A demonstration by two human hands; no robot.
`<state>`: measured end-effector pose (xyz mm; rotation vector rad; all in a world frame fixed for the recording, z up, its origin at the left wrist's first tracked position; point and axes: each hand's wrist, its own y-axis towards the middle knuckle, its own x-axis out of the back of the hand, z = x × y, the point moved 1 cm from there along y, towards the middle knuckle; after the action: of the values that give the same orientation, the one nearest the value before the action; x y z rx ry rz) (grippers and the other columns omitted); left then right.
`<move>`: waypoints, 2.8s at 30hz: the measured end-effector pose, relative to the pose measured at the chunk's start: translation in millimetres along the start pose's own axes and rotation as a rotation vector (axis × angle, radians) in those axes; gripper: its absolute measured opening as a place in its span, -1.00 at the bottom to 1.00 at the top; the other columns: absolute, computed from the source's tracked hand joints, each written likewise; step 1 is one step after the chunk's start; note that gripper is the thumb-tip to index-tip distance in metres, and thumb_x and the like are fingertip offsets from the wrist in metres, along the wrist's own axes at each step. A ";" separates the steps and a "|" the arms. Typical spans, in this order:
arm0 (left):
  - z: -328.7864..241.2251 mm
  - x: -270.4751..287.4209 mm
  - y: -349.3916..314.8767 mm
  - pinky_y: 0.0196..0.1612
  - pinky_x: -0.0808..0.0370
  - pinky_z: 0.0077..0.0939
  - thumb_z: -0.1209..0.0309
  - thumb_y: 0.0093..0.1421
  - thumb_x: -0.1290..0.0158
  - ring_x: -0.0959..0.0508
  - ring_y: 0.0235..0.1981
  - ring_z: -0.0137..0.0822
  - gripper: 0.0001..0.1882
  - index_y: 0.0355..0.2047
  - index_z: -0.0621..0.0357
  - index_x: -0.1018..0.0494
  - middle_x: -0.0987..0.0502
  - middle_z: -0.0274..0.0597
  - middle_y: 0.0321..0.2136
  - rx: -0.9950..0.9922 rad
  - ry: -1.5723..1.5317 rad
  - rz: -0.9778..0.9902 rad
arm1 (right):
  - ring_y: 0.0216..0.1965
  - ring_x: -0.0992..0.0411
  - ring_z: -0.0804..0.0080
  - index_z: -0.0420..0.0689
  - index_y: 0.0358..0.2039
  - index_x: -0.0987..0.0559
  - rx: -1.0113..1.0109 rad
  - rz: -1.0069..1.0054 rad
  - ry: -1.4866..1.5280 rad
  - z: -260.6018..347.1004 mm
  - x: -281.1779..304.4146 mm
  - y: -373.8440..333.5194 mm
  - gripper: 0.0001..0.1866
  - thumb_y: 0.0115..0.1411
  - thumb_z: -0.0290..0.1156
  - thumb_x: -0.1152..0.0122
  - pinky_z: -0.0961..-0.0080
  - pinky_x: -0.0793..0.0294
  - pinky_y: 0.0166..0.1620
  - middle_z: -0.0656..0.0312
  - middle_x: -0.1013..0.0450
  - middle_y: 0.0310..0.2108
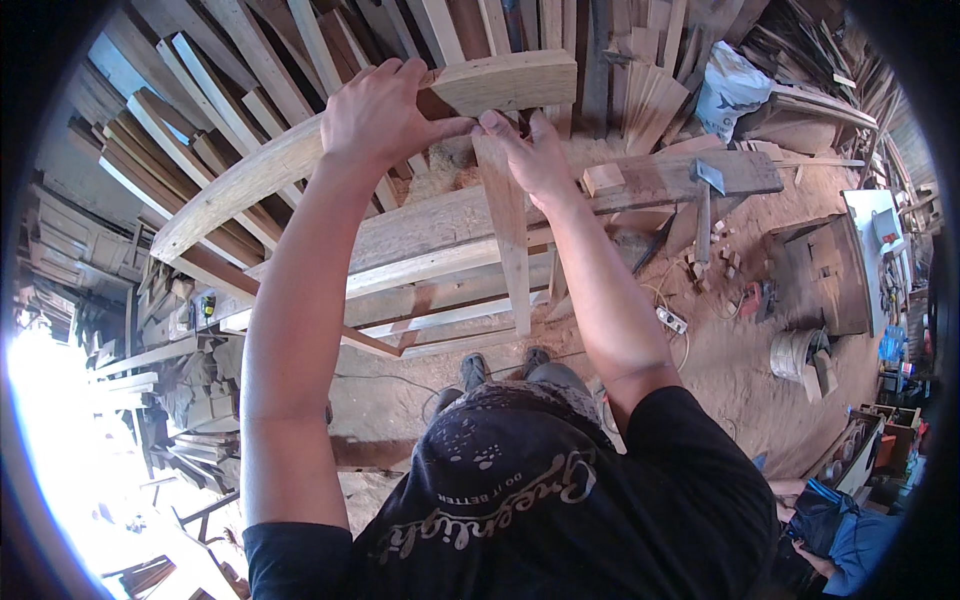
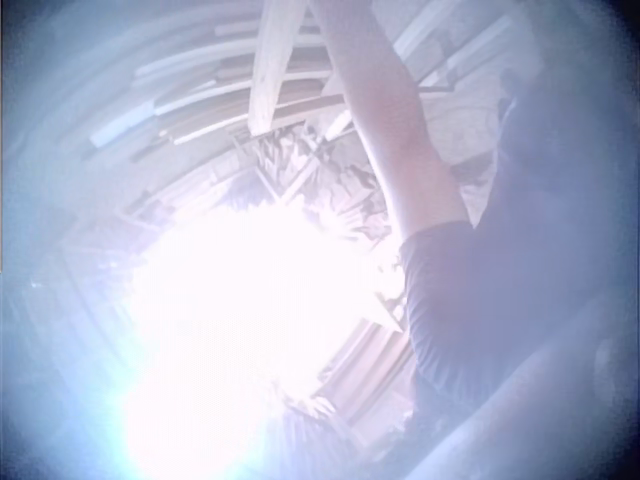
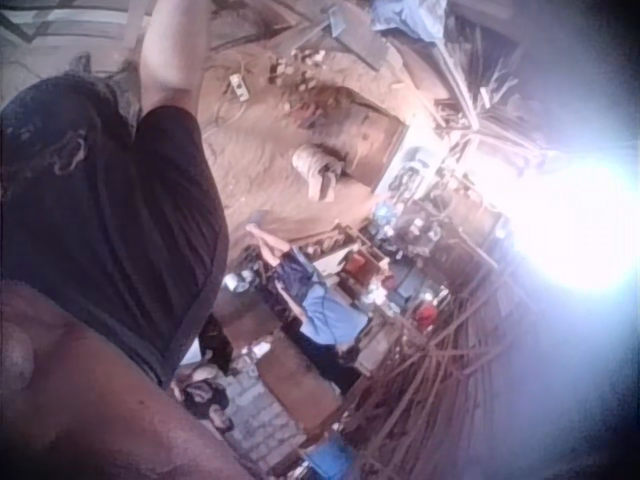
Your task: The person assembles a wooden chair frame by hand. They position a curved wooden piece onto the frame, hammer a nail to secure it, and then use a sanding block to smooth the surface of the attached wood.
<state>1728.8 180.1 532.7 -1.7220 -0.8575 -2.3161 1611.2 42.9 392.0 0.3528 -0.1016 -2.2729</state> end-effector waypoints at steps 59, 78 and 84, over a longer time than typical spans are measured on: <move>-44.0 27.7 -15.0 0.31 -0.33 0.06 0.31 -0.10 -0.31 -0.53 0.12 0.01 -0.32 0.12 0.01 -0.49 -0.45 0.06 0.20 -0.453 -0.409 -0.407 | 0.36 -0.27 0.06 -0.02 0.30 -0.31 0.386 0.539 -1.113 169.2 49.3 15.8 -0.27 0.08 -0.72 -0.15 0.23 -0.29 0.37 0.03 -0.26 0.35; -7.9 -5.6 65.0 0.17 -0.48 -0.24 -0.04 -0.22 -0.51 -0.58 0.06 0.00 0.03 0.21 0.26 -0.41 -0.57 0.13 0.05 -0.248 -0.350 0.331 | 0.22 -0.39 0.26 -0.30 0.31 -0.35 0.159 0.102 -0.028 -16.8 18.5 -21.2 -0.25 0.27 -0.12 -0.37 0.33 -0.33 0.27 -0.05 -0.43 0.21; -8.3 -3.7 56.2 0.13 -0.52 -0.22 -0.06 -0.21 -0.50 -0.61 0.00 0.01 0.00 0.18 0.25 -0.44 -0.60 0.13 0.00 -0.256 -0.352 0.259 | 0.18 -0.40 0.35 -0.29 0.32 -0.34 0.164 0.088 -0.050 -17.8 20.5 -22.3 -0.21 0.24 -0.09 -0.42 0.40 -0.35 0.25 0.02 -0.46 0.18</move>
<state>1747.0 128.4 548.1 -2.2395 -0.3560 -2.0575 1587.2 43.1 366.3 0.3696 -0.3240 -2.1922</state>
